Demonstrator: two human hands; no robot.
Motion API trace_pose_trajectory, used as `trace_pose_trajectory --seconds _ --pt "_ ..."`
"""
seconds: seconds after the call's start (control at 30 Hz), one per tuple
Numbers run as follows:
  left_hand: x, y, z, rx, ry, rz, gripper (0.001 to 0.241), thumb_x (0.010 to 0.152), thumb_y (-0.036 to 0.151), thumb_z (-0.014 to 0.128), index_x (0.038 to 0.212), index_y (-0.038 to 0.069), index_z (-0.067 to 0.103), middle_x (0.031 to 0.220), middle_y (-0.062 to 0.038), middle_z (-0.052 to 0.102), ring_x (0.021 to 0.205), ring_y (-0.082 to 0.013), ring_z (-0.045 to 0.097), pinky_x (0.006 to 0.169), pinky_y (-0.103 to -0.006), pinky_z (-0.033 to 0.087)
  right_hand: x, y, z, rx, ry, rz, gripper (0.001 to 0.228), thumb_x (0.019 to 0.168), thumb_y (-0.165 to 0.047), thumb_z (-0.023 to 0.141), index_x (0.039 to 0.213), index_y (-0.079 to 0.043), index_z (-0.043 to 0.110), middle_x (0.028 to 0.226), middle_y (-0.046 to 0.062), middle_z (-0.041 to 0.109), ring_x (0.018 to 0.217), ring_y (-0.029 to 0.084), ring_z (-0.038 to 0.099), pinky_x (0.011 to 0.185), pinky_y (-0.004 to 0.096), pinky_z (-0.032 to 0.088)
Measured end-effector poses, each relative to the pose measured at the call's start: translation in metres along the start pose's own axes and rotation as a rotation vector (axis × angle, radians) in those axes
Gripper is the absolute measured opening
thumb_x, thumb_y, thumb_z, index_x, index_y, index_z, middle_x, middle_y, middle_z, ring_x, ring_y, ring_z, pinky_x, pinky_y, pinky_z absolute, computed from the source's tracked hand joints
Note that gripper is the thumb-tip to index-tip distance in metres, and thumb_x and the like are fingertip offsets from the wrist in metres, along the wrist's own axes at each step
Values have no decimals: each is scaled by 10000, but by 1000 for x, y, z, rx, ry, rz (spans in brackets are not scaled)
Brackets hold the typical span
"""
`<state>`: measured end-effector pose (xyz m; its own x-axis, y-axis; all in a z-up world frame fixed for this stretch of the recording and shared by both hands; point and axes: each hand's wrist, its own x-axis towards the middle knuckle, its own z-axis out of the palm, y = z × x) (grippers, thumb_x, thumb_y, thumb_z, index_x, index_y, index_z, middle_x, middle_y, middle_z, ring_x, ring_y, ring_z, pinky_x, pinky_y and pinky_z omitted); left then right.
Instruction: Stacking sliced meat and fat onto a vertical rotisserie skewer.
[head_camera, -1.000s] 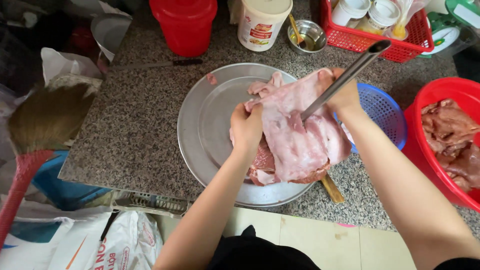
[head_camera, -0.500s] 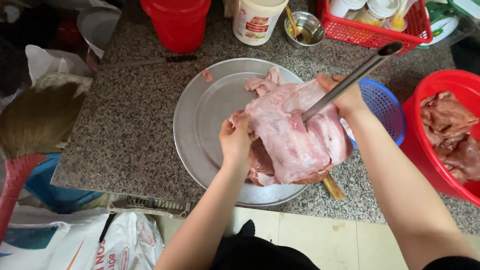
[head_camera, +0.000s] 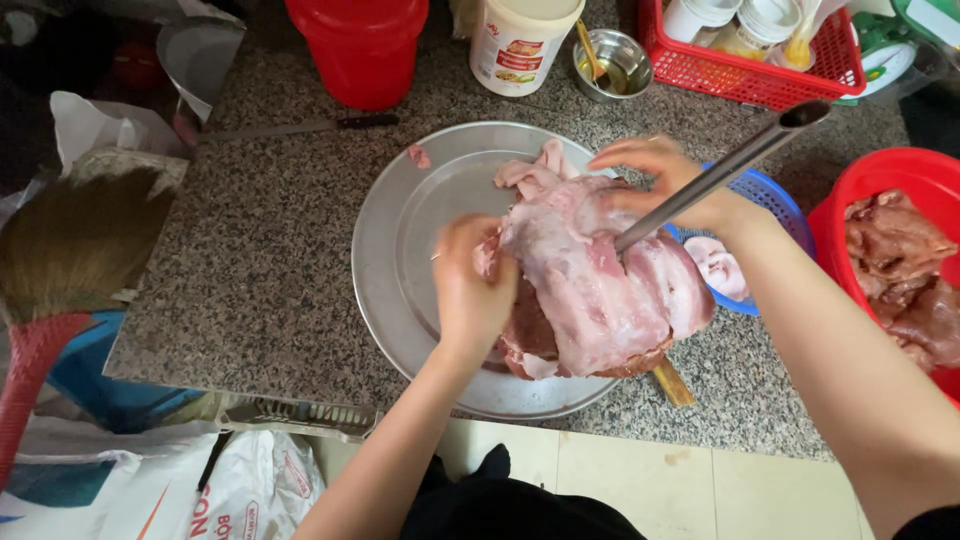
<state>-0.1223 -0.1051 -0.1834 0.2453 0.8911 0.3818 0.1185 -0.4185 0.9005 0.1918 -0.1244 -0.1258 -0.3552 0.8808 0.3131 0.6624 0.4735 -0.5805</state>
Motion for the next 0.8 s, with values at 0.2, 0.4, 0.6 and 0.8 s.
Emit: trace_pose_trajectory --seconds 0.2,0.4,0.6,0.8 --pt "-8 3 17 200 -293 414 289 807 24 634 1027 185 731 1173 0 650 1212 -262 601 1009 -382 528 7 19 30 14 -64 254 233 934 -111 775 1144 -11 761 1113 215 764 1077 416 711 908 501 513" --pt "-3 -4 7 299 -450 401 223 795 68 655 951 214 719 1191 25 608 1192 -271 607 960 -414 554 -18 82 23 -576 137 904 394 1029 -455 643 899 -112 785 791 131 736 834 366 744 659 476 560" --pt "-9 -7 -12 259 -522 400 313 821 61 640 1079 231 694 1138 38 613 1147 -244 677 950 -400 546 -129 152 0 26 89 977 451 849 -452 762 722 -26 686 559 142 582 531 233 603 427 296 492" --pt "-21 17 -25 6 -330 -158 387 881 46 641 1266 85 656 1062 -183 669 965 -405 742 751 -408 650 -131 120 -7 -176 94 1179 406 995 -432 632 976 -55 781 906 244 739 749 363 718 594 446 578"
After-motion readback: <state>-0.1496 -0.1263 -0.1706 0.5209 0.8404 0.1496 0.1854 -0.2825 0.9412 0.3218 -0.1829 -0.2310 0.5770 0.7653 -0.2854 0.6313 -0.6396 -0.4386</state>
